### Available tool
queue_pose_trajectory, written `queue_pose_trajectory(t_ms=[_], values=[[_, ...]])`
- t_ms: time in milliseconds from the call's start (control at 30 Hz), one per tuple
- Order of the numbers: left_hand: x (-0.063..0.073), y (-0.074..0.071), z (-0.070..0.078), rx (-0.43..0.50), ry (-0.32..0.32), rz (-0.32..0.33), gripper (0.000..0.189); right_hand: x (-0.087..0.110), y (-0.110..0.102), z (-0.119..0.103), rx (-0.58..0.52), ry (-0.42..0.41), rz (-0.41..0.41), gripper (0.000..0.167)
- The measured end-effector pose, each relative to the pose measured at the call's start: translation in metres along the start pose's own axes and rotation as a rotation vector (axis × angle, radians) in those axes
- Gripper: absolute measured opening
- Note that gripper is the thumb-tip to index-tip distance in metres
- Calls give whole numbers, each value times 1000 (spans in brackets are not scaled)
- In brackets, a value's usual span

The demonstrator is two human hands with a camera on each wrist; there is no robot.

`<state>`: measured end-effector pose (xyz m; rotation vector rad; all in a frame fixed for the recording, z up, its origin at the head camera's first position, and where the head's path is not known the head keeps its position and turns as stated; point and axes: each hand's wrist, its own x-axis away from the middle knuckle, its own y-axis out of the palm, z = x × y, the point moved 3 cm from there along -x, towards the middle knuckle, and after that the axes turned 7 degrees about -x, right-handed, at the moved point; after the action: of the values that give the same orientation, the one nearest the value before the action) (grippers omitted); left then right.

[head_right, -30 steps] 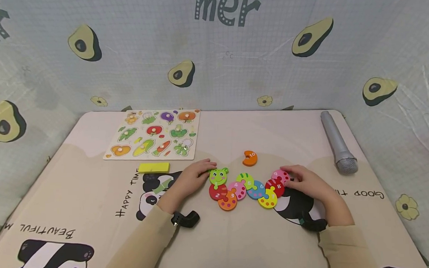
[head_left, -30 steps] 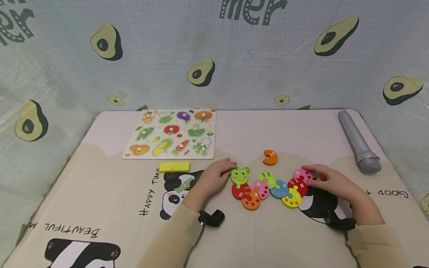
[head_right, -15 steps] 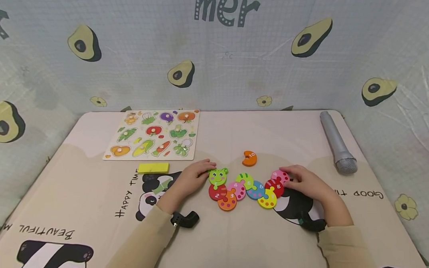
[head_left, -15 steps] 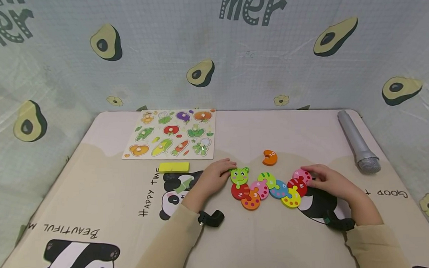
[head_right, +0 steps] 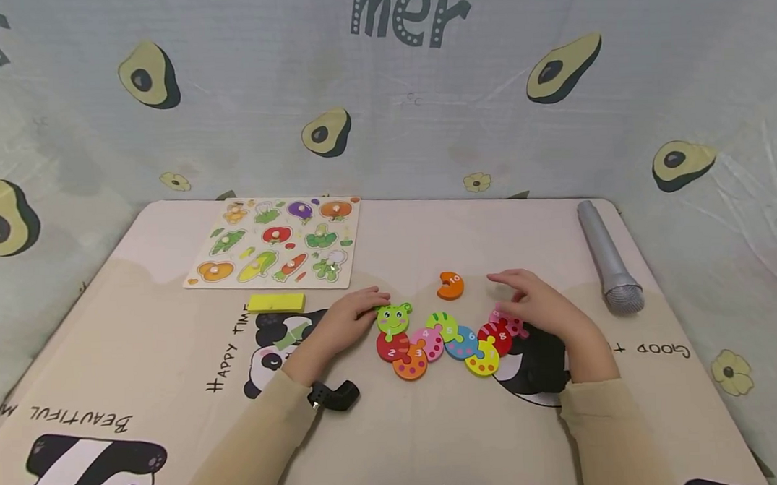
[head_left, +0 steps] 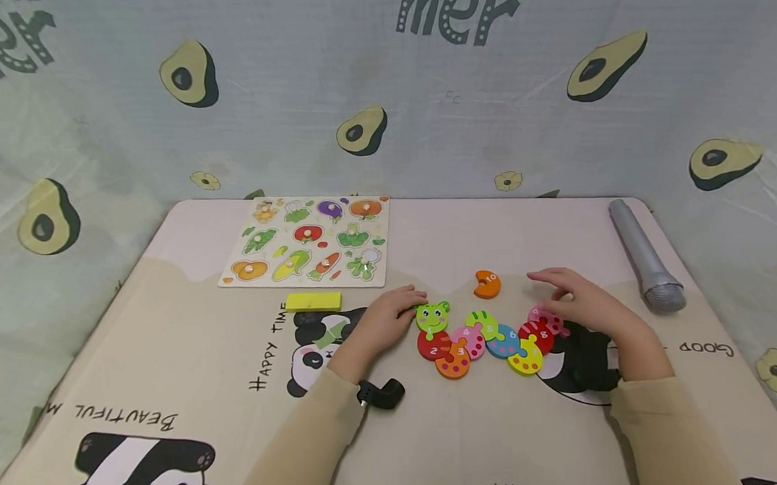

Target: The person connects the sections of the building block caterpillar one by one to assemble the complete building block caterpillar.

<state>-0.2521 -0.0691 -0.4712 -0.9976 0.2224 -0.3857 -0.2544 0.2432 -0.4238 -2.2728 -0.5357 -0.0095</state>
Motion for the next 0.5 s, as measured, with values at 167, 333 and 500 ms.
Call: queue_pose_trajectory(t_ms=[167,333,500], values=[[0,-2,0,9,-3,10,30,-30,6,-27,-1,-12,-49,56],[0,-2,-1,4,4,16,29,-54,17,-36,-12,0,-95,58],[0,0,0,10,12,7,29,-65,26,-32,-20,44,-158,62]])
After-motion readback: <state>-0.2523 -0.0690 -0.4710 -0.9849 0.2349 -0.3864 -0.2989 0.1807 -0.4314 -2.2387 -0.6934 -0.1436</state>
